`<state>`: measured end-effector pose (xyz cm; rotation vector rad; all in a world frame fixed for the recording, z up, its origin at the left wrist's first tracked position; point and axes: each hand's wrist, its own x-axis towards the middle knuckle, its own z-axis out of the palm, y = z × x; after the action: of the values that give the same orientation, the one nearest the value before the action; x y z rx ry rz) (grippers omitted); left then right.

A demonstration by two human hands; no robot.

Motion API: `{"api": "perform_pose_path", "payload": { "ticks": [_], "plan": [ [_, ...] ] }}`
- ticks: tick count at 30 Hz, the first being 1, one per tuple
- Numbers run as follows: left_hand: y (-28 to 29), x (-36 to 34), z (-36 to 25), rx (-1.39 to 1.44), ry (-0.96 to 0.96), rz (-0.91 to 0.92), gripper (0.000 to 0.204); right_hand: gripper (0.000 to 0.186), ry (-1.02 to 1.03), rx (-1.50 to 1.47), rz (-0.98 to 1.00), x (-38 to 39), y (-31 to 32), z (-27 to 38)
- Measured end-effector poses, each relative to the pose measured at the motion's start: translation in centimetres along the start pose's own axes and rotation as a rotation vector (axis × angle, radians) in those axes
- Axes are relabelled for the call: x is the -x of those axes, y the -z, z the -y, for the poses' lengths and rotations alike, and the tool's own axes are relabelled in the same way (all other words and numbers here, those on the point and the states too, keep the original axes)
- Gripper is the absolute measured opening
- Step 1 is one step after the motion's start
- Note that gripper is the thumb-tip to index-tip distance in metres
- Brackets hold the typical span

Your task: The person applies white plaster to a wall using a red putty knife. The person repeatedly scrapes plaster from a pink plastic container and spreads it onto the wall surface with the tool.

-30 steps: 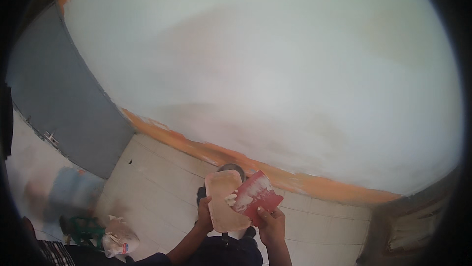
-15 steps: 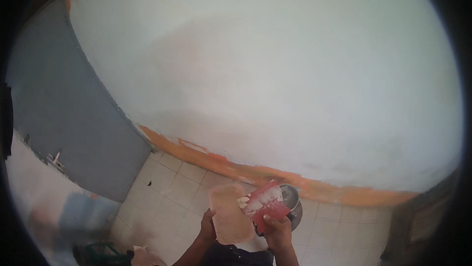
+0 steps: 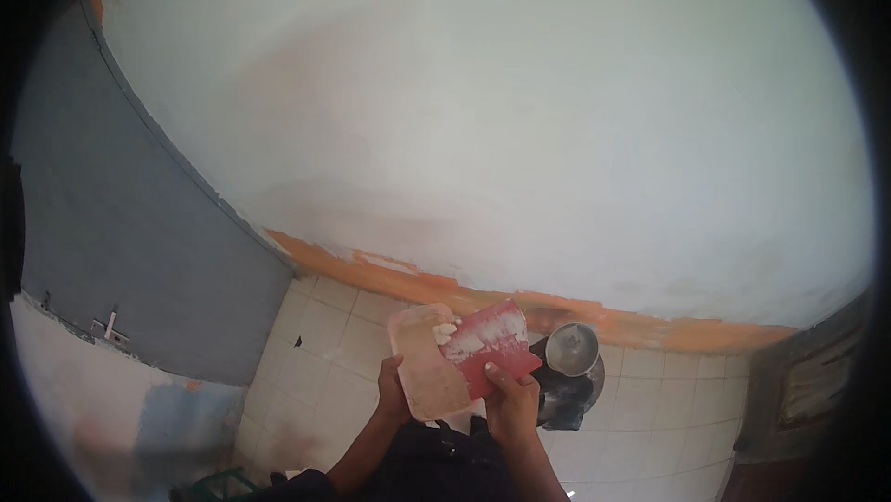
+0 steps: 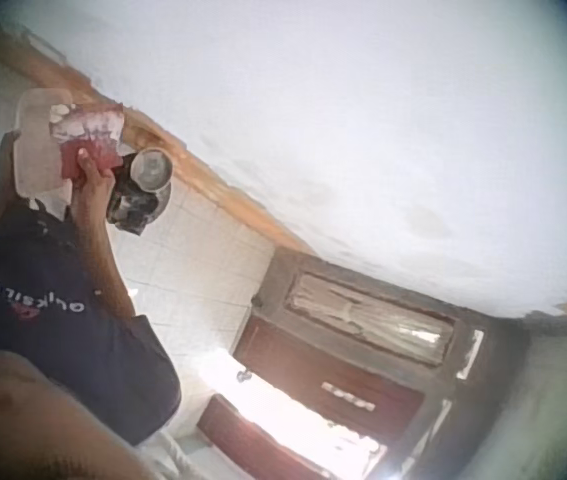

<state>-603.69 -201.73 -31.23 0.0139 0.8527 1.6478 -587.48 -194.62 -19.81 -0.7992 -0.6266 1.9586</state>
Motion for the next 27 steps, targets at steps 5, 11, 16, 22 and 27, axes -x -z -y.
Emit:
{"api": "perform_pose_path", "payload": {
  "ticks": [5,11,16,22,27],
  "plan": [
    [15.7,-5.9,-25.3,-0.027,-0.007,0.029,0.064,0.027,0.127,0.026,-0.057,-8.7,-23.8,-18.2],
    [34.2,-13.8,-53.8,-0.082,-0.063,0.079,0.065,0.027,0.179,0.011,-0.076,-20.6,-51.4,-36.9],
    [48.1,-17.4,-76.9,-0.09,-0.075,0.048,0.066,0.026,0.226,0.008,-0.1,-30.7,-72.7,-52.0],
    [61.7,-21.4,-101.6,-0.032,-0.055,0.054,0.062,0.028,0.236,-0.009,-0.143,-41.1,-94.8,-67.7],
    [71.6,-23.9,-117.1,-0.045,-0.083,0.014,0.06,0.024,0.246,-0.012,-0.129,-47.2,-108.9,-77.9]
  ]
}}
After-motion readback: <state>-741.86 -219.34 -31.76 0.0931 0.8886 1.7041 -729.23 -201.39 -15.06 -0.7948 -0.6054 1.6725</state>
